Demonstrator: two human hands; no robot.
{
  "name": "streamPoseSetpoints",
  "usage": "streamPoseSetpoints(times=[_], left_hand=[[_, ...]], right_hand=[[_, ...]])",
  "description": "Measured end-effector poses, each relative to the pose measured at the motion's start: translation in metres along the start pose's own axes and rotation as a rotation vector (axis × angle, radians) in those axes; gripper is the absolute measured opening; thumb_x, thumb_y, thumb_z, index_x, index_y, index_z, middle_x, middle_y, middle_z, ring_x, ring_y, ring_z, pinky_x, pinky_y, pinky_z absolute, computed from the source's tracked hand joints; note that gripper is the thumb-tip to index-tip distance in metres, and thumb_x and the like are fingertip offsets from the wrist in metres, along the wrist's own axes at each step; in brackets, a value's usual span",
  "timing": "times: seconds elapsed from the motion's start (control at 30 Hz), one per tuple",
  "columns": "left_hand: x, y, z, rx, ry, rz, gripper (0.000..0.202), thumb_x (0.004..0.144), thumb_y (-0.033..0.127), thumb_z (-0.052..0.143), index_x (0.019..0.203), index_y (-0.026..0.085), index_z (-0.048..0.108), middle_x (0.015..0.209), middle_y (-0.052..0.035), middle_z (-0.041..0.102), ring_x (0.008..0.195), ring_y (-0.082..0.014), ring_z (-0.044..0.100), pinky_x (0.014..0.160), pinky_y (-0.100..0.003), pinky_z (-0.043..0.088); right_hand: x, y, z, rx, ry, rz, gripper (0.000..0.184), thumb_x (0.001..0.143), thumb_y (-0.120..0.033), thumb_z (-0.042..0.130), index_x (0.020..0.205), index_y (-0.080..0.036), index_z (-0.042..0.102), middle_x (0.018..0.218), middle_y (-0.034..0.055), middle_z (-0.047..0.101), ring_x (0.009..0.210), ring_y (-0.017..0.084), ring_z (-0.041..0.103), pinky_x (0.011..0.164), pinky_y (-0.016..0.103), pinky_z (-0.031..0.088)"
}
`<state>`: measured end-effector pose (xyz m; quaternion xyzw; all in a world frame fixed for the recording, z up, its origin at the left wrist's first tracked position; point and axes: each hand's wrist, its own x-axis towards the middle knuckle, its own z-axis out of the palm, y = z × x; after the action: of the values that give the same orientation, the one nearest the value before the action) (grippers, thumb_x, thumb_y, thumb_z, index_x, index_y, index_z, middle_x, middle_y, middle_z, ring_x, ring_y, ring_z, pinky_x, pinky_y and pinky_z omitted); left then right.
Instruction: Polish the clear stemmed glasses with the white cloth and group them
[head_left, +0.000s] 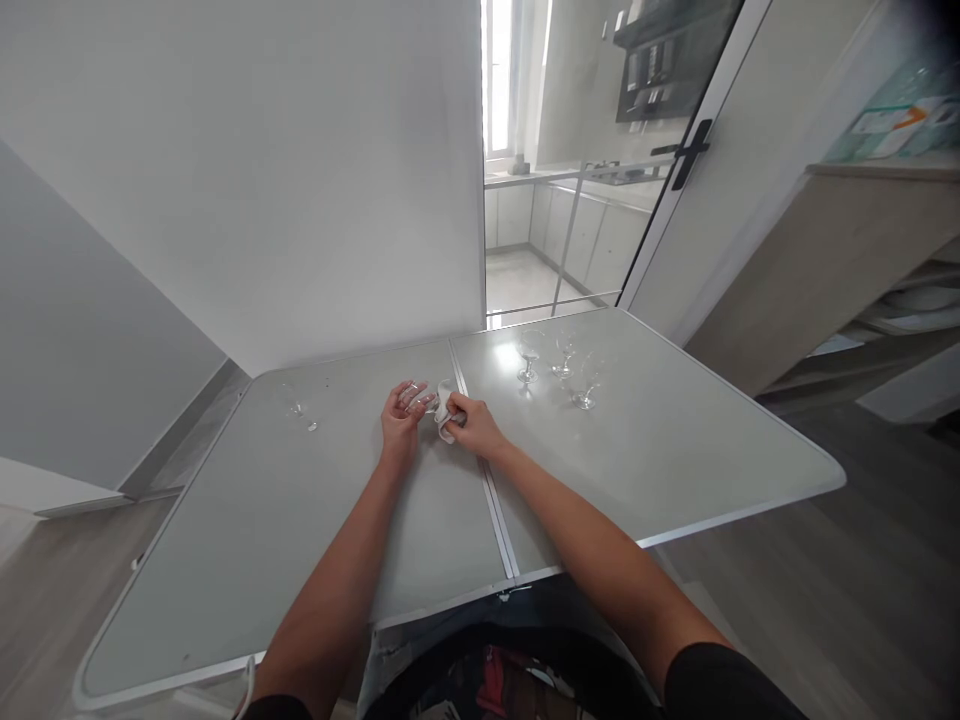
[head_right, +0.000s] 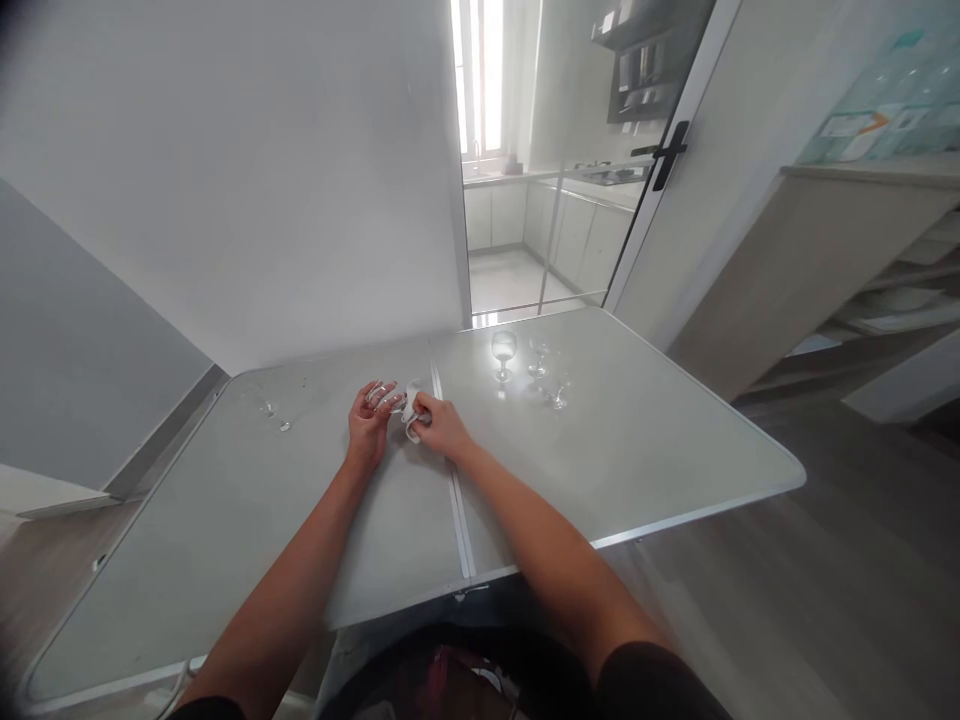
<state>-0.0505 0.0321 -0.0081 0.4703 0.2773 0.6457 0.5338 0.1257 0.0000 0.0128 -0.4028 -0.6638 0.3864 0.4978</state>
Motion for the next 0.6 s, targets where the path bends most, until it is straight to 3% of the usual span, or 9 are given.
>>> streamPoseSetpoints(times=[0.13, 0.2, 0.27, 0.37, 0.47, 0.53, 0.6], left_hand=[[-0.002, 0.0048, -0.0039, -0.104, -0.127, -0.113, 0.066, 0.07, 0.047, 0.087, 0.124, 0.025, 0.058, 0.137, -0.0154, 0.061, 0.106, -0.0273, 0.071, 0.094, -0.041, 0.054], [-0.0027, 0.0067, -0.0042, -0.123, -0.15, -0.125, 0.067, 0.069, 0.047, 0.087, 0.125, 0.026, 0.057, 0.14, -0.0155, 0.058, 0.107, -0.0274, 0.07, 0.091, -0.04, 0.055], [-0.0029, 0.0076, -0.0027, -0.121, -0.132, -0.104, 0.066, 0.069, 0.044, 0.088, 0.125, 0.027, 0.057, 0.143, -0.0151, 0.056, 0.11, -0.0276, 0.069, 0.091, -0.04, 0.055], [-0.0025, 0.0077, 0.0017, -0.078, -0.093, -0.076, 0.066, 0.068, 0.039, 0.09, 0.124, 0.028, 0.056, 0.143, -0.0141, 0.055, 0.114, -0.0284, 0.067, 0.094, -0.04, 0.054], [-0.002, 0.0071, 0.0043, -0.063, -0.091, -0.066, 0.069, 0.064, 0.036, 0.092, 0.123, 0.03, 0.057, 0.141, -0.0126, 0.056, 0.116, -0.0278, 0.067, 0.097, -0.04, 0.053], [-0.0023, 0.0067, 0.0032, -0.075, -0.1, -0.073, 0.069, 0.064, 0.038, 0.092, 0.124, 0.029, 0.058, 0.141, -0.0127, 0.056, 0.115, -0.0267, 0.067, 0.099, -0.04, 0.052], [-0.0028, 0.0064, 0.0004, -0.099, -0.123, -0.103, 0.071, 0.065, 0.042, 0.091, 0.126, 0.028, 0.059, 0.142, -0.0139, 0.055, 0.112, -0.0267, 0.068, 0.1, -0.041, 0.053]], right_hand=[[0.0017, -0.0013, -0.0021, 0.486, -0.222, 0.295, 0.032, 0.064, -0.028, 0.068, 0.076, -0.023, 0.039, 0.07, -0.0047, 0.048, 0.063, 0.013, 0.046, 0.06, 0.025, 0.038], [0.0026, -0.0005, -0.0035, 0.575, -0.262, 0.348, 0.035, 0.062, -0.031, 0.071, 0.078, -0.023, 0.04, 0.072, -0.0031, 0.053, 0.064, 0.014, 0.049, 0.061, 0.026, 0.04], [0.0032, 0.0008, -0.0041, 0.471, -0.186, 0.269, 0.036, 0.062, -0.03, 0.072, 0.076, -0.023, 0.04, 0.071, -0.0035, 0.052, 0.064, 0.014, 0.047, 0.061, 0.026, 0.039], [0.0027, 0.0021, -0.0032, 0.077, 0.001, 0.048, 0.024, 0.066, -0.024, 0.065, 0.072, -0.023, 0.041, 0.069, -0.0033, 0.047, 0.066, 0.014, 0.043, 0.064, 0.026, 0.037], [0.0011, 0.002, -0.0013, -0.179, 0.082, -0.064, 0.015, 0.066, -0.018, 0.058, 0.07, -0.022, 0.044, 0.072, -0.0012, 0.048, 0.072, 0.016, 0.044, 0.069, 0.027, 0.036], [0.0007, 0.0025, -0.0004, -0.104, 0.046, -0.034, 0.02, 0.065, -0.019, 0.06, 0.07, -0.023, 0.041, 0.07, -0.0026, 0.046, 0.069, 0.015, 0.043, 0.067, 0.027, 0.036], [0.0013, 0.0039, -0.0005, 0.133, -0.06, 0.068, 0.028, 0.065, -0.024, 0.064, 0.072, -0.023, 0.037, 0.068, -0.0046, 0.044, 0.065, 0.013, 0.042, 0.063, 0.025, 0.036]])
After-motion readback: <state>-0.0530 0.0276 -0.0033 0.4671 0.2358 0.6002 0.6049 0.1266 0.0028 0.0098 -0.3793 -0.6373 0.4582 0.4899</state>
